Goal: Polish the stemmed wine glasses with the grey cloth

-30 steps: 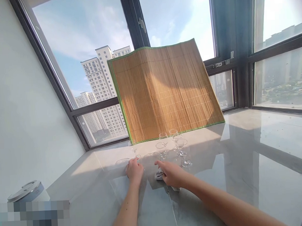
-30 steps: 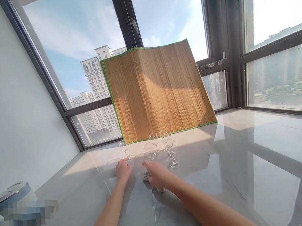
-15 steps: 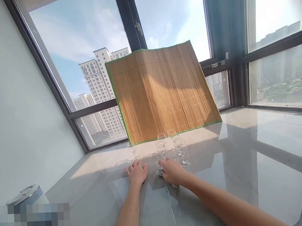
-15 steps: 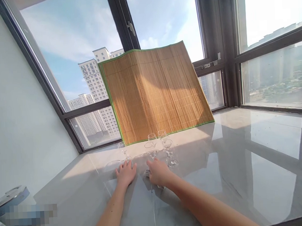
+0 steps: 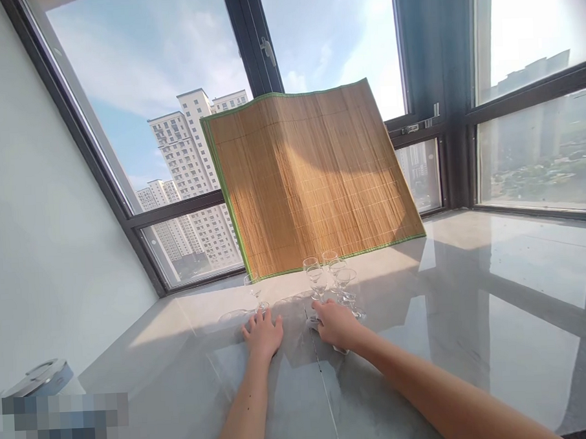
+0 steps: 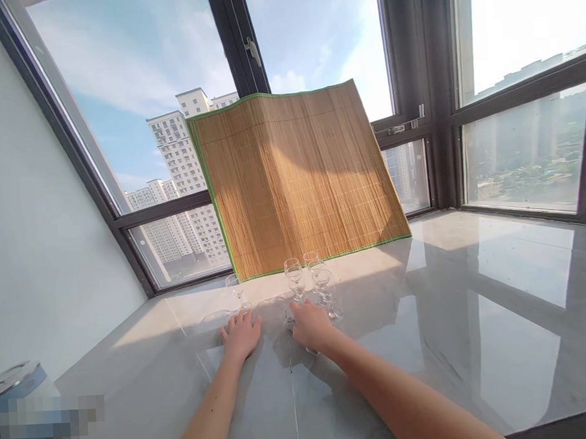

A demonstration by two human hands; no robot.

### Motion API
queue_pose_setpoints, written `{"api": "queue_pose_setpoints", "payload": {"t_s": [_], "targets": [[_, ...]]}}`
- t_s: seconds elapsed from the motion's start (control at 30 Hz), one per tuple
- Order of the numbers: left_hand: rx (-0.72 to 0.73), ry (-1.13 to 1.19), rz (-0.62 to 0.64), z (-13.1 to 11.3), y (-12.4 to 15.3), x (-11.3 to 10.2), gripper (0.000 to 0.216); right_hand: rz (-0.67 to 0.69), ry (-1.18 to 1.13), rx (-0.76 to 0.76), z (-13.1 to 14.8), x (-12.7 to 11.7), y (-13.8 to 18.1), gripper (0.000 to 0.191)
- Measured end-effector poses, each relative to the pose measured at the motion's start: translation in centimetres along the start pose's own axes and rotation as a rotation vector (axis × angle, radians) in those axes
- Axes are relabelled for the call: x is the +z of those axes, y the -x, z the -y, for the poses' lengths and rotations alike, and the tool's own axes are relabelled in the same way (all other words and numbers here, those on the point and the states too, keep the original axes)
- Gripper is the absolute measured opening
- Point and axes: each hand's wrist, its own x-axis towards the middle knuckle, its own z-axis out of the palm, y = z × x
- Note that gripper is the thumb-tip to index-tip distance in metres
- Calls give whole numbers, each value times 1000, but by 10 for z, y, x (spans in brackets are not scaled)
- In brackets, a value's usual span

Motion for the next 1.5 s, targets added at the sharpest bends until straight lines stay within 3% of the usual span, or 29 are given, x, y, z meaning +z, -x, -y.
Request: {"api": "queue_pose_setpoints", "payload": {"t_s": [0.27,0.5,0.63,0.8,0.87,1.03,1.1,1.33,1.5], "targets": [[-2,45,7,4,-3,2,61,17,-28,-24,-5,2,-3,41],[11,13,-34,-8,6,-5,56,3,-39,-18,-6,4,-4,44],[25,-40,-110,-15,15,-10,45,8,-46,-25,-6,5,-6,45],[-67,-47,-226,-16,15,-14,34,-13,-40,-80,-7,6,-6,40],[-73,-24,-207,-13,11,-12,35,-9,-49,-84,-7,6,-5,39],[20,23,-28,-4,2,-1,45,7,-38,-64,-7,6,-5,39],[39,35,-21,-3,2,1,46,3,-38,-65,-7,6,-5,40],[11,18,-205,-15,10,-12,26,7,-60,-66,-7,6,-6,40],[-18,121,-259,-14,14,-23,26,7,-56,-71,-7,7,-6,42]]}}
